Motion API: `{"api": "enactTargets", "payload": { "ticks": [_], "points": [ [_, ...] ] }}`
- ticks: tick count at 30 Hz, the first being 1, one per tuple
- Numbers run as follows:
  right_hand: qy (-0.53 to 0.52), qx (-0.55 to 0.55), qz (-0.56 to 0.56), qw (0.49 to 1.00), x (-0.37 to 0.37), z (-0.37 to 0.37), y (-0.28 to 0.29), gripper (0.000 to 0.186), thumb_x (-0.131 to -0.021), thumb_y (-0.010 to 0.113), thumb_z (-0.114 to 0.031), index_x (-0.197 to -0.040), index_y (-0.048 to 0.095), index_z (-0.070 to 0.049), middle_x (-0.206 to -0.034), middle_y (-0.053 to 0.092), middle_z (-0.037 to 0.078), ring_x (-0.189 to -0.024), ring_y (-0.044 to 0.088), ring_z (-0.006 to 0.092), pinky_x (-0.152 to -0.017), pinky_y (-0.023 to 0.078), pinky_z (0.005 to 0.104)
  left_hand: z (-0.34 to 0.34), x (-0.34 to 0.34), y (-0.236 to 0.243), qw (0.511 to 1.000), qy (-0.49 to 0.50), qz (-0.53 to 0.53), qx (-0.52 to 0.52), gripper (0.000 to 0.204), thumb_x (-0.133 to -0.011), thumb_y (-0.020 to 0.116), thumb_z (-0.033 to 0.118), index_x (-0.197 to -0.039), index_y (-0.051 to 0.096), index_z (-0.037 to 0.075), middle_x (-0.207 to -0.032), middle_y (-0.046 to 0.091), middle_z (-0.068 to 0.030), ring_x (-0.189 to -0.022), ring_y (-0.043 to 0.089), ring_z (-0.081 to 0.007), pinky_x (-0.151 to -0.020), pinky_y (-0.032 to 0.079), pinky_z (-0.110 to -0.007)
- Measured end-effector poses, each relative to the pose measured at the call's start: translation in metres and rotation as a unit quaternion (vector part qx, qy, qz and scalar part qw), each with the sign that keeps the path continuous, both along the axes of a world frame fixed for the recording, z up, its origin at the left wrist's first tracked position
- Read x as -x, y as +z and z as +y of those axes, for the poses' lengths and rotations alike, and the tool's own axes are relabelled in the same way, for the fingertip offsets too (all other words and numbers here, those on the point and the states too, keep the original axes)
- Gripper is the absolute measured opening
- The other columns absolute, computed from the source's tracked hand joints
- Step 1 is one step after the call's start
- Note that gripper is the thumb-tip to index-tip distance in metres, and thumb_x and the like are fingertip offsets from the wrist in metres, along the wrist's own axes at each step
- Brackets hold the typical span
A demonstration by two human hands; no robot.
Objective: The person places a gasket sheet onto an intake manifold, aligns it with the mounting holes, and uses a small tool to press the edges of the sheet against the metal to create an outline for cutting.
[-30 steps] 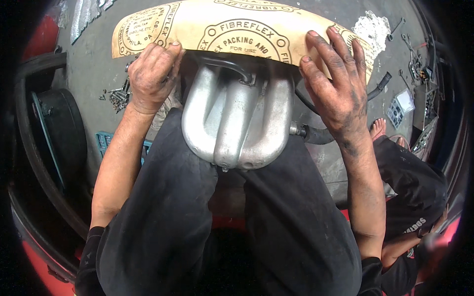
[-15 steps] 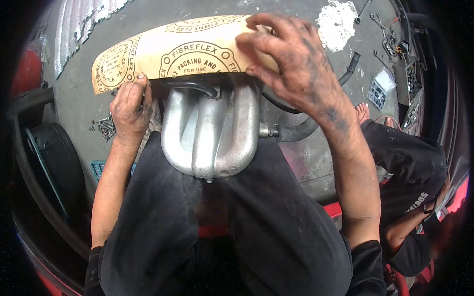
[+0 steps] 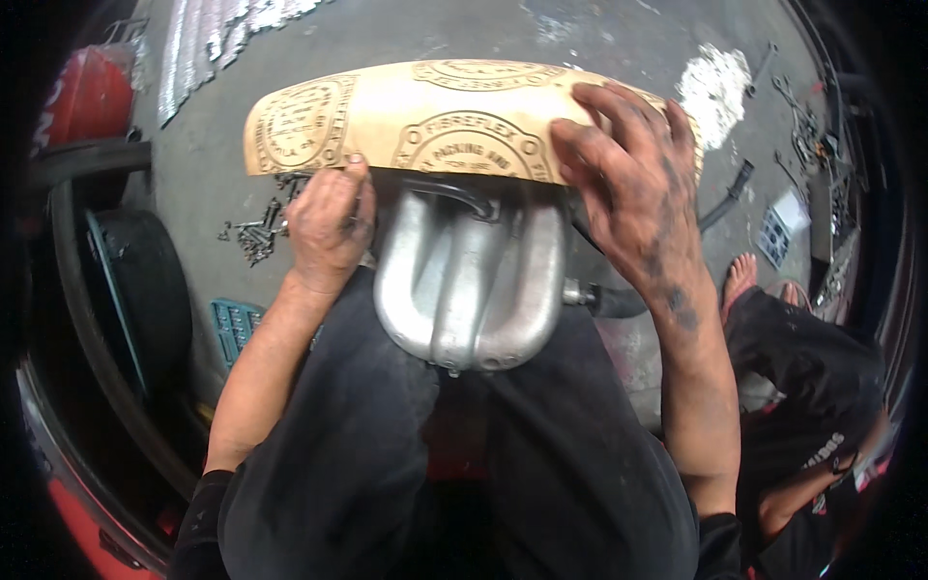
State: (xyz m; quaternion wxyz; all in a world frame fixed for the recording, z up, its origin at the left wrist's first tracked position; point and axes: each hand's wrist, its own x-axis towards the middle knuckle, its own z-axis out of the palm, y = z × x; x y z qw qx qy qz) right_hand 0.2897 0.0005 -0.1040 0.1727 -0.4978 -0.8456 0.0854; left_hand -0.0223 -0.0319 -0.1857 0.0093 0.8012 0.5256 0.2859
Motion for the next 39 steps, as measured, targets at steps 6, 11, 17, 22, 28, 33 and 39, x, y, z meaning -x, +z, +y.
{"api": "enactTargets", "payload": {
  "ticks": [6,11,17,22,28,33,39],
  "points": [
    [0.137,-0.022,-0.115,0.984,0.069,0.009,-0.007,0.046,-0.092,0.069,-0.025,-0.138,0.064,-0.023,-0.158,0.047,0.001,-0.151,0.034,0.0289,-0.124,0.018,0.0632,-0.002,0.005,-0.001,1.000,0.005,0.021,0.003,0.033,-0.080,0.072,0.003,-0.112,0.067,-0.001,-0.075,0.057,-0.0070,-0.070,0.062,-0.0237,-0.058,0.055,-0.037],
    [0.204,-0.045,-0.061,0.976,0.113,0.040,-0.025,0.056,-0.093,0.066,-0.045,-0.146,0.056,-0.028,-0.163,0.038,-0.002,-0.153,0.030,0.0265,-0.125,0.017,0.0623,-0.001,0.004,0.000,1.000,-0.005,0.009,0.014,0.037,-0.079,0.072,0.006,-0.115,0.066,0.000,-0.078,0.058,-0.0066,-0.073,0.063,-0.0242,-0.061,0.055,-0.037],
    [0.193,-0.078,-0.186,0.960,0.119,0.043,-0.047,0.062,-0.100,0.050,-0.058,-0.157,0.038,-0.036,-0.167,0.030,-0.005,-0.154,0.028,0.0219,-0.127,0.015,0.0603,-0.005,0.003,0.002,0.997,0.027,-0.050,0.052,0.034,-0.082,0.073,0.006,-0.115,0.068,0.003,-0.082,0.065,-0.0077,-0.079,0.067,-0.0267,-0.067,0.057,-0.039],
    [0.193,-0.061,-0.186,0.962,0.121,0.043,-0.044,0.059,-0.102,0.046,-0.060,-0.156,0.040,-0.036,-0.166,0.032,-0.005,-0.153,0.029,0.0217,-0.128,0.016,0.0589,-0.011,0.009,0.026,0.909,0.160,-0.324,0.206,0.019,-0.095,0.068,0.004,-0.112,0.071,-0.001,-0.084,0.070,-0.0037,-0.071,0.067,-0.0156,-0.064,0.054,-0.030],
    [0.188,-0.081,-0.198,0.959,0.122,0.042,-0.045,0.058,-0.101,0.048,-0.059,-0.154,0.045,-0.035,-0.164,0.037,-0.004,-0.153,0.030,0.0230,-0.127,0.017,0.0601,0.007,0.060,0.103,0.606,0.186,-0.680,0.367,0.022,-0.100,0.060,0.014,-0.112,0.058,-0.005,-0.069,0.060,-0.0056,-0.055,0.056,-0.0112,-0.049,0.046,-0.027],
    [0.192,-0.079,-0.180,0.962,0.125,0.046,-0.037,0.057,-0.100,0.055,-0.053,-0.152,0.049,-0.031,-0.161,0.041,-0.003,-0.152,0.032,0.0276,-0.123,0.020,0.0662,-0.066,0.017,0.050,0.736,0.270,-0.452,0.426,0.032,-0.107,0.052,0.017,-0.131,0.052,-0.005,-0.074,0.062,-0.0046,-0.058,0.054,-0.0074,-0.052,0.045,-0.023],
    [0.178,-0.063,-0.186,0.964,0.124,0.046,-0.037,0.051,-0.106,0.043,-0.053,-0.152,0.050,-0.033,-0.163,0.039,-0.004,-0.153,0.032,0.0265,-0.124,0.020,0.0624,-0.048,0.009,0.054,0.810,0.254,-0.416,0.325,0.034,-0.108,0.053,0.028,-0.124,0.062,-0.001,-0.072,0.061,0.0001,-0.057,0.047,-0.0041,-0.051,0.038,-0.021]
  ]
}}
